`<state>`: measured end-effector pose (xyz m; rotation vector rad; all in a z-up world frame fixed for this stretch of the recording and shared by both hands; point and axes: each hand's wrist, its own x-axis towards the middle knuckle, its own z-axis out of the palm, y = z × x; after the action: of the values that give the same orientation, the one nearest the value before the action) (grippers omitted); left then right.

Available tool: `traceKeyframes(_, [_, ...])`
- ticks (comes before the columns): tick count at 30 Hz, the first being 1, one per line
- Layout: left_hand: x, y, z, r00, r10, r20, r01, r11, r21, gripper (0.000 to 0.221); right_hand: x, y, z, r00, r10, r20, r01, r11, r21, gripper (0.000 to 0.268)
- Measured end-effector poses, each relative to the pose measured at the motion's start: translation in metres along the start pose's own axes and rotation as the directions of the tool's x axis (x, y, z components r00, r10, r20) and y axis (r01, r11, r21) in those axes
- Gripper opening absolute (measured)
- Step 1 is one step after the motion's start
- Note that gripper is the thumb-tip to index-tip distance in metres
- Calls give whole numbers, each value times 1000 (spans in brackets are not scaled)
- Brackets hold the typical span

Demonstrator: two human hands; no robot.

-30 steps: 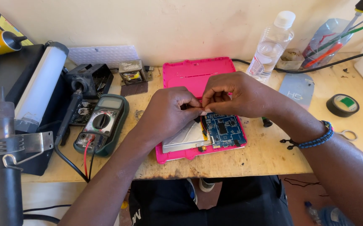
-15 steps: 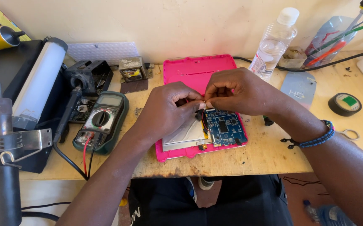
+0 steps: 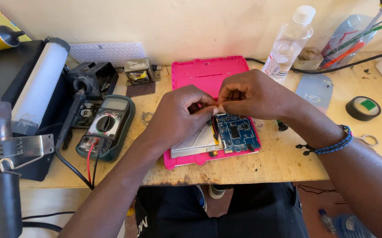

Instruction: Disassembling a small electronic device by removing screws and disconnecting internal components like ribbon cables and the motherboard.

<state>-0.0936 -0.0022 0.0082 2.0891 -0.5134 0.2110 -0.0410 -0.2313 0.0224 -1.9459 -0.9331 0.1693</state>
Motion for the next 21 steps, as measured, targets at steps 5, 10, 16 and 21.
traceKeyframes(5, [1,-1,4,1000,-12,-11,11,1000,-8,9,0,-6,-2,1000,-7,5,7,1000,15,10])
traceKeyframes(10, [0,-1,7,1000,-31,-2,31,999,-21,9,0,-4,-1,1000,-16,10,16,1000,14,12])
traceKeyframes(16, [1,-1,7,998,-40,43,39,999,12,12,-1,-10,2,1000,-14,16,14,1000,-19,11])
traceKeyframes(21, [4,-5,7,993,-82,90,82,997,4,11,0,-8,0,998,34,49,-34,999,1,11])
